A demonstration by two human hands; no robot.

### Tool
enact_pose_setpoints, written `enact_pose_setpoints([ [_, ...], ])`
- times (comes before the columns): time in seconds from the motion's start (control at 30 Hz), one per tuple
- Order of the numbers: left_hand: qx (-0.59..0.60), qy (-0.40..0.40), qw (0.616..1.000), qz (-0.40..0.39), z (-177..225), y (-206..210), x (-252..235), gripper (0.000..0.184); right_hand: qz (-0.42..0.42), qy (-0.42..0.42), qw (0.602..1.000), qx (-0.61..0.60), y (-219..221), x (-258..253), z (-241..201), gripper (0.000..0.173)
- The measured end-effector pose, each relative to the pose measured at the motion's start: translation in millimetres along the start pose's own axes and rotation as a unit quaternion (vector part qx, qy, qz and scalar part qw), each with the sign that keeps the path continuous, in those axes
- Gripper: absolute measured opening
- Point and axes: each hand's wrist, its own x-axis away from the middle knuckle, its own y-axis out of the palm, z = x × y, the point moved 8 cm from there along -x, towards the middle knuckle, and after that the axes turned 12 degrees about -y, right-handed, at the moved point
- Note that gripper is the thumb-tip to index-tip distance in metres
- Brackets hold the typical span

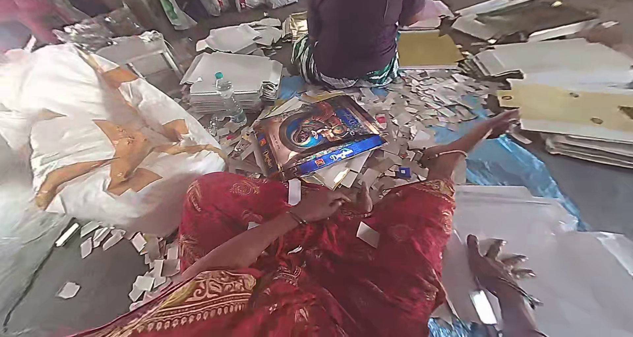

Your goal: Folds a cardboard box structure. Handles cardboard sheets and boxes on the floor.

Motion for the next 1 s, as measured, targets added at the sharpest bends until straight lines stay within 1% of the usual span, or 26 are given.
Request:
enact_pose_setpoints([
  [0.03, 0.019, -0.025, 0.999, 0.026, -19.2, -5.5, 11.3, 0.036, 0.031, 0.024, 0.999, -0.038, 0.8, 1.8, 0.2, 0.1],
  [0.07, 0.031, -0.044, 0.998, 0.043, -34.4, -8.1, 21.6, 0.036, 0.06, 0.029, 0.996, -0.053, 2.5, 2.7, 0.1, 0.103],
  [0.13, 0.026, -0.077, 0.995, 0.051, -53.5, -5.4, 40.6, 0.036, 0.088, 0.045, 0.993, -0.057, 3.3, 13.5, -4.4, 0.104],
  [0.23, -0.048, -0.11, 0.992, 0.028, -61.2, 2.5, 51.0, 0.037, 0.15, 0.034, 0.985, -0.075, -8.1, 34.9, -26.1, 0.102],
  [0.3, -0.068, -0.113, 0.991, 0.003, -59.7, 6.2, 49.2, 0.037, 0.154, 0.01, 0.984, -0.09, -9.3, 45.4, -36.0, 0.099],
  [0.33, -0.06, -0.105, 0.993, -0.002, -57.5, 8.8, 45.3, 0.037, 0.155, -0.003, 0.983, -0.098, -13.5, 48.7, -38.0, 0.098],
  [0.37, -0.049, -0.095, 0.994, -0.003, -54.9, 10.9, 40.6, 0.036, 0.174, -0.004, 0.98, -0.098, -17.3, 49.6, -36.5, 0.097],
  [0.4, -0.037, -0.084, 0.996, 0.0, -51.2, 12.2, 35.4, 0.036, 0.184, 0.007, 0.979, -0.091, -23.1, 53.4, -37.8, 0.096],
  [0.43, -0.022, -0.064, 0.998, 0.005, -44.2, 13.8, 29.4, 0.036, 0.101, 0.042, 0.991, -0.078, -32.3, 57.6, -43.8, 0.095],
  [0.47, -0.016, -0.037, 0.999, 0.008, -34.9, 18.4, 23.3, 0.04, 0.093, 0.061, 0.991, -0.078, -35.2, 56.9, -43.6, 0.095],
  [0.5, -0.027, -0.001, 1.0, 0.009, -23.9, 27.3, 18.2, 0.047, 0.117, 0.061, 0.988, -0.08, -31.5, 52.6, -39.1, 0.097],
  [0.57, -0.088, 0.065, 0.994, -0.007, 5.6, 52.2, 10.7, 0.064, 0.174, 0.038, 0.982, -0.059, -13.5, 38.7, -26.0, 0.098],
  [0.6, -0.127, 0.088, 0.988, -0.021, 20.6, 66.6, 8.4, 0.07, 0.148, 0.038, 0.987, -0.058, -11.4, 40.8, -27.2, 0.097],
  [0.63, -0.158, 0.102, 0.981, -0.038, 34.1, 80.1, 6.2, 0.07, 0.125, 0.03, 0.99, -0.06, -12.1, 43.0, -30.2, 0.097],
  [0.67, -0.186, 0.112, 0.975, -0.049, 44.1, 91.7, 3.0, 0.064, 0.111, 0.018, 0.991, -0.067, -14.9, 44.6, -34.5, 0.096],
  [0.73, -0.219, 0.129, 0.965, -0.058, 53.4, 107.2, -2.1, 0.046, 0.111, 0.023, 0.991, -0.068, -20.0, 41.0, -35.6, 0.096],
  [0.77, -0.21, 0.138, 0.967, -0.048, 55.0, 108.2, -3.1, 0.044, 0.115, 0.03, 0.991, -0.056, -20.8, 38.2, -32.3, 0.097],
  [0.83, -0.137, 0.131, 0.982, -0.007, 52.8, 90.2, -0.2, 0.042, 0.116, 0.04, 0.991, -0.051, -20.6, 36.2, -26.3, 0.097],
  [0.9, -0.039, 0.094, 0.993, 0.055, 40.2, 53.0, 5.3, 0.032, 0.112, 0.043, 0.991, -0.058, -18.2, 37.4, -24.6, 0.097],
  [0.93, -0.02, 0.07, 0.994, 0.079, 28.3, 32.5, 8.2, 0.03, 0.114, 0.044, 0.99, -0.063, -17.6, 37.7, -25.1, 0.097],
  [1.0, -0.037, 0.006, 0.993, 0.115, -2.5, -6.5, 14.1, 0.029, 0.119, 0.038, 0.989, -0.084, -14.9, 37.2, -26.5, 0.099],
])
